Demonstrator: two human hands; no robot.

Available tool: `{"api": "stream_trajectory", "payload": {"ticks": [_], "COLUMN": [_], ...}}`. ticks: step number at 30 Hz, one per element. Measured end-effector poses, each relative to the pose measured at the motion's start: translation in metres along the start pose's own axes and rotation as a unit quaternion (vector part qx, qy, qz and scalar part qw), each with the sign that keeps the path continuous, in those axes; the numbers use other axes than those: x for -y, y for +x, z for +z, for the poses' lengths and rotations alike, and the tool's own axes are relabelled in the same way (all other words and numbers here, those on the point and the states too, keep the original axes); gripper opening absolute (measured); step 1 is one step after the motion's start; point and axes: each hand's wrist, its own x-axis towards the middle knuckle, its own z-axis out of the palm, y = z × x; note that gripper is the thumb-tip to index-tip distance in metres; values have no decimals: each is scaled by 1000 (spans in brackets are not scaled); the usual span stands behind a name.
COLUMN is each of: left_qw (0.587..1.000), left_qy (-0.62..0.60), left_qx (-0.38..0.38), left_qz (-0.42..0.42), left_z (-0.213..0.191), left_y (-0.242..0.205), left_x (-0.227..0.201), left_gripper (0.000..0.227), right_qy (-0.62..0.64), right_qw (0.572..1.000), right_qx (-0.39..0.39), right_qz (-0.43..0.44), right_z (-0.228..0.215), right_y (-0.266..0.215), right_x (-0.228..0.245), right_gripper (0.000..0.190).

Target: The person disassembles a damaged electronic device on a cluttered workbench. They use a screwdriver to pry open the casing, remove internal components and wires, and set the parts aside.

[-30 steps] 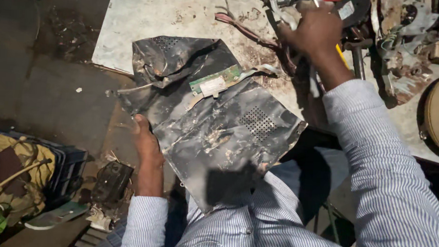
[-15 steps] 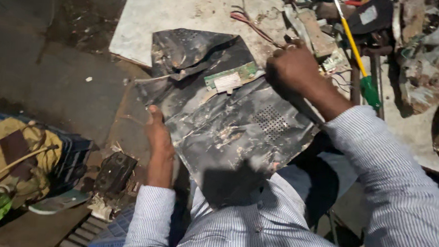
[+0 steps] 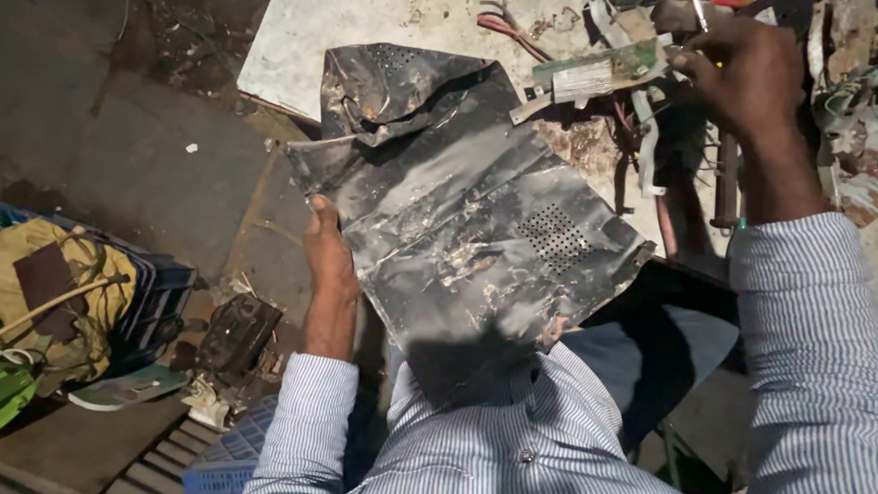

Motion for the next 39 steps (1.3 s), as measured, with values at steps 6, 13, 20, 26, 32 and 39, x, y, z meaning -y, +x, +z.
{"api": "stream_trajectory", "payload": {"ticks": [6, 13, 20, 26, 32, 39], "left_qw": [1000, 999, 994, 997, 999, 997], "left_qy": [6, -38, 92, 15, -47, -63], "left_qx": [-27, -10, -65, 10, -10, -34], "left_qz": [-6, -14, 18, 76, 10, 29], "left_z": [8, -5, -15, -28, -24, 1], "left_y": [-3, 10, 23, 29, 21, 25], "left_x": [-13, -8, -13, -24, -32, -20], "left_gripper": [61, 50, 54, 61, 69, 73], "right_qy": [-44, -28, 122, -34, -125, -210], "right_qw": [995, 980, 978, 947, 939, 940], "right_qx": [-84, -175, -144, -295, -252, -120], "right_qz": [12, 90, 90, 122, 197, 241], "right_z": [-14, -1, 14, -18, -38, -20], "right_y": [-12, -34, -43, -92, -131, -123], "right_x": [-2, -19, -4, -19, -83, -110], "right_gripper": [14, 4, 44, 45, 57, 95]}}
